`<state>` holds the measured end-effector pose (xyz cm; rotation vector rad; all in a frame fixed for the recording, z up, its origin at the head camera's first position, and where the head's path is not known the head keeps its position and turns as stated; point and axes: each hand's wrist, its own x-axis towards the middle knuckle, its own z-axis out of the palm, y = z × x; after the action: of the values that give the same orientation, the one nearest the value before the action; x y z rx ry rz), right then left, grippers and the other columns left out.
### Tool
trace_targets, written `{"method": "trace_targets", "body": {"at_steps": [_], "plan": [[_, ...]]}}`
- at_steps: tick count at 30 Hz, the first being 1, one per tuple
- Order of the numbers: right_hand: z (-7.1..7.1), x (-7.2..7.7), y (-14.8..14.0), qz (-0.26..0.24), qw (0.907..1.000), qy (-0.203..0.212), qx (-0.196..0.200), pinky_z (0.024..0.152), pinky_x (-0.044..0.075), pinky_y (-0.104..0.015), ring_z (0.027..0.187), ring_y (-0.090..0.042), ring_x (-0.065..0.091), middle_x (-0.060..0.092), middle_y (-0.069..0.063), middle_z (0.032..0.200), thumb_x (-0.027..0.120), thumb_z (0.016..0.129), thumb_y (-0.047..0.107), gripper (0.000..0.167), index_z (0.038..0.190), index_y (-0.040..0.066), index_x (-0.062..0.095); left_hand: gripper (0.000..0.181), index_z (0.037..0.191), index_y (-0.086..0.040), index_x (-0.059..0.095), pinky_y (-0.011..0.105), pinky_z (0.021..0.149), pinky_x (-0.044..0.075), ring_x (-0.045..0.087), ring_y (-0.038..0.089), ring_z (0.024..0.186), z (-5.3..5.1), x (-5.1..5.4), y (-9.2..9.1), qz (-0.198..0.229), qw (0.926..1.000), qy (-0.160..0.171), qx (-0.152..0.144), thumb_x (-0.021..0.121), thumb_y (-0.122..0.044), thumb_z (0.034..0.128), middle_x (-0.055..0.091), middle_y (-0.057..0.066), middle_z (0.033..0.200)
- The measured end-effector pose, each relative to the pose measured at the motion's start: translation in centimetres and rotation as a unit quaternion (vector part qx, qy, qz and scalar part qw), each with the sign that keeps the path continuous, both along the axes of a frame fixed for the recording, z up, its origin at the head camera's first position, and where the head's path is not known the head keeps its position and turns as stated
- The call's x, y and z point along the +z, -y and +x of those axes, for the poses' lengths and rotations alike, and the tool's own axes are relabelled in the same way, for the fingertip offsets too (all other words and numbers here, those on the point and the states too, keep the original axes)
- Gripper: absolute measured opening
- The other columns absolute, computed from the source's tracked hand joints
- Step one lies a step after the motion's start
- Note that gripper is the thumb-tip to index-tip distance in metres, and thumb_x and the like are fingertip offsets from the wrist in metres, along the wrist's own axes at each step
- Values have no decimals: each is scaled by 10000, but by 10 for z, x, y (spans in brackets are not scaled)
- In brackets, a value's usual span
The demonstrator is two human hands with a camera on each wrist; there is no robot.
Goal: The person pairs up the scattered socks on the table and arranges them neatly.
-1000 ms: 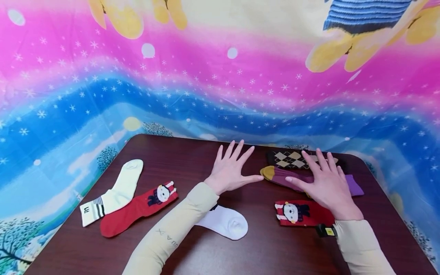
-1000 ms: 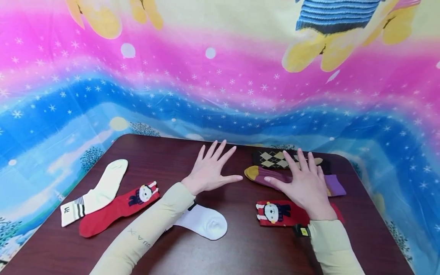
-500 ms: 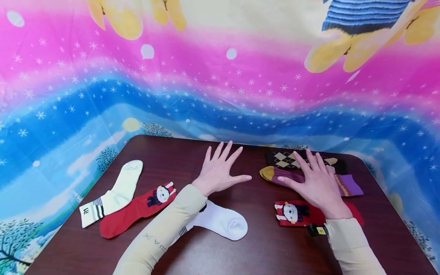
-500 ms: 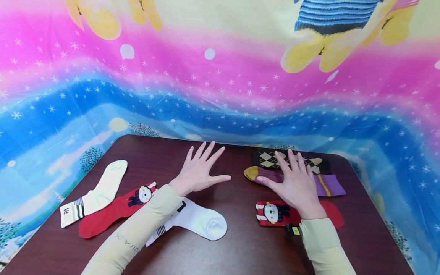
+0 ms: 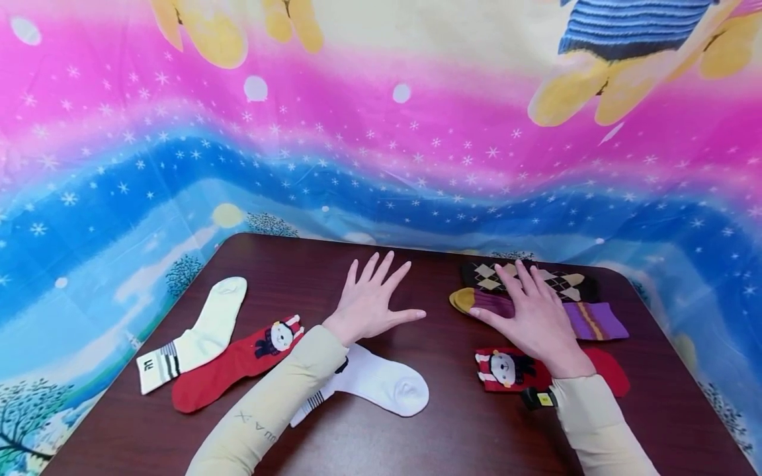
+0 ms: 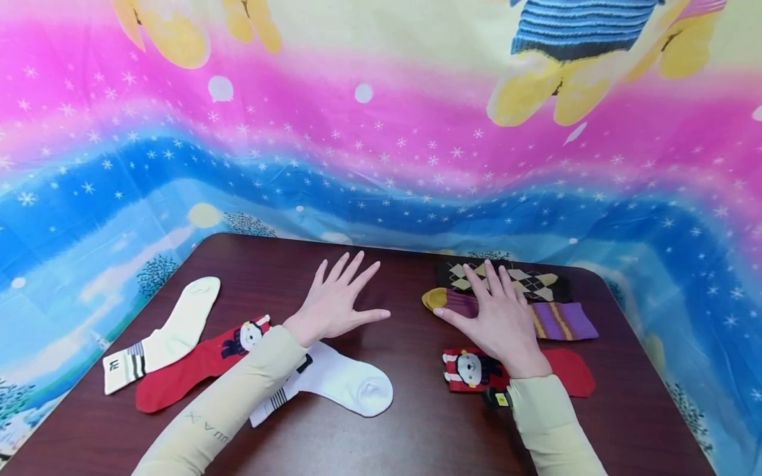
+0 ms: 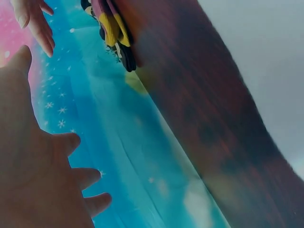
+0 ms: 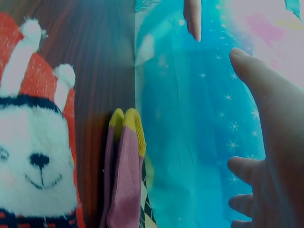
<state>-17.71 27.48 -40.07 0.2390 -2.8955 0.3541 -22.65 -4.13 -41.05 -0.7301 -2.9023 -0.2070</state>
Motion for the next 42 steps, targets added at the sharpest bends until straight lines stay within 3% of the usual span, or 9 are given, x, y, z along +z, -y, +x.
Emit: {"method": "trace_targets", "body": {"at_steps": [15, 21, 30, 42], "plan": [[-7, -9, 25, -104, 9997, -14, 208, 1090, 157, -738, 1527, -396, 61, 169, -188, 1664, 547, 836, 821, 1051, 1634, 200, 260, 1011, 1638, -356, 201, 588, 1180, 31, 132, 322, 1530, -3, 1, 16, -42, 9999, 10, 105, 315, -934, 816, 156, 43, 1688], [-10, -6, 36, -350, 9986, 36, 388, 1082, 158, -750, 1509, -435, 118, 178, -175, 1664, 565, 841, 806, 1039, 1626, 186, 285, 1003, 1634, -349, 227, 581, 1181, 57, 169, 324, 1522, -5, 7, 26, -31, 9998, 116, 159, 326, -928, 821, 188, 62, 1679], [-13, 2, 57, -521, 9969, 128, 582, 1088, 182, -734, 1515, -391, 143, 190, -118, 1671, 536, 846, 822, 1008, 1625, 232, 292, 999, 1628, -326, 266, 576, 1182, 61, 217, 329, 1504, -6, 19, 42, 96, 9997, 115, 218, 331, -920, 827, 249, 75, 1660], [-14, 6, 88, -678, 9924, 26, 1022, 1118, 223, -670, 1516, -327, 178, 241, -99, 1657, 538, 863, 803, 962, 1595, 203, 365, 1004, 1613, -262, 331, 581, 1173, 79, 329, 347, 1444, 0, 21, 74, 192, 9989, 80, 422, 371, -900, 839, 409, 112, 1574]]}}
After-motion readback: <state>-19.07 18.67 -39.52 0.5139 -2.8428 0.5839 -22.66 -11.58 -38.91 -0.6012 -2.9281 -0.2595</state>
